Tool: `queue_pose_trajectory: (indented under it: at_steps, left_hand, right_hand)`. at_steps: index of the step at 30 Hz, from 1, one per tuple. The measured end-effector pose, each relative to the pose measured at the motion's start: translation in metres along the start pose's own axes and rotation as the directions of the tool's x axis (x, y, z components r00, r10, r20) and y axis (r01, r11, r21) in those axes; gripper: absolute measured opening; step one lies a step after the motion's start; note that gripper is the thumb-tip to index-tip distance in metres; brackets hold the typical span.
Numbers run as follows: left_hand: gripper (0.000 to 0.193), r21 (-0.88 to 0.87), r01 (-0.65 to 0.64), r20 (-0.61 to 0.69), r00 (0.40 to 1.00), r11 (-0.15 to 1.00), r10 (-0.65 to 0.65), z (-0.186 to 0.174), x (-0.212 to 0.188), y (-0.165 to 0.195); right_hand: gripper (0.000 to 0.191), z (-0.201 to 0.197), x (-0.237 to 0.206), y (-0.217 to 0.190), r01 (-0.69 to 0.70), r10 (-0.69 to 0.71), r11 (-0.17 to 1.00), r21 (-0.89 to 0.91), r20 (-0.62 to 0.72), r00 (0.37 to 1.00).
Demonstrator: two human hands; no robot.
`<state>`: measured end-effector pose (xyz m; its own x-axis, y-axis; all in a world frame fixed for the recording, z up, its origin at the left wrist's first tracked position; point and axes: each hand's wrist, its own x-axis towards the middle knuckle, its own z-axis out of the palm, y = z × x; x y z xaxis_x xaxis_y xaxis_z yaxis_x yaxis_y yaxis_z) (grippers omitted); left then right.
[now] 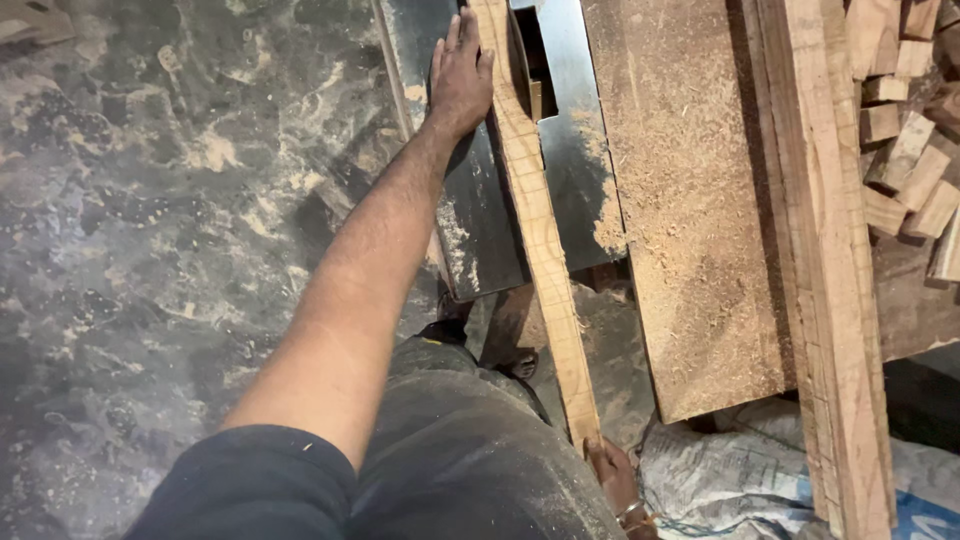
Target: The person feeds long thin wooden strips one at a time across a jointer, guiding each strip with both hands along the fence to plane its edge flat. After planing several strips, the person carries a finished strip away and sets it with other processed wood.
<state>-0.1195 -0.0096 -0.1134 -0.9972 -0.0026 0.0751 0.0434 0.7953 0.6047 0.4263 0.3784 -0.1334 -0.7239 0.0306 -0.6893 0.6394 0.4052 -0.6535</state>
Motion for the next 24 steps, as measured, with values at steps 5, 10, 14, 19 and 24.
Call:
queue_pose_trajectory:
  at_steps: [5, 10, 14, 19, 24]
  left_hand:
    - [0.063, -0.019, 0.056, 0.022, 0.998, 0.998, -0.055, -0.006, 0.004, 0.003]
    - [0.067, 0.031, 0.209, 0.101, 0.972, 0.977, -0.211, -0.024, -0.022, 0.026]
    - [0.071, -0.128, 0.355, 0.075, 0.935, 0.926, -0.347, -0.001, -0.107, 0.062]
    - [0.059, -0.300, 0.254, -0.054, 0.958, 0.920, -0.282, 0.015, -0.145, 0.080]
    - [0.063, -0.400, 0.475, 0.165, 0.878, 0.784, -0.448, 0.008, -0.143, 0.087]
  right_hand:
    - [0.040, 0.005, -0.004, 0.000, 0.020, -0.016, 0.998, 0.061, -0.058, 0.998]
    - [0.040, 0.008, -0.007, 0.002, -0.003, 0.005, 1.000, 0.019, -0.122, 0.992]
    - [0.046, 0.004, -0.009, 0.004, 0.012, -0.022, 0.992, -0.126, -0.083, 0.996]
    - [0.048, 0.002, -0.010, 0.008, -0.009, 0.017, 0.996, 0.085, -0.088, 0.996]
    - [0.047, -0.012, -0.015, 0.032, -0.012, 0.015, 0.997, 0.071, -0.048, 0.999]
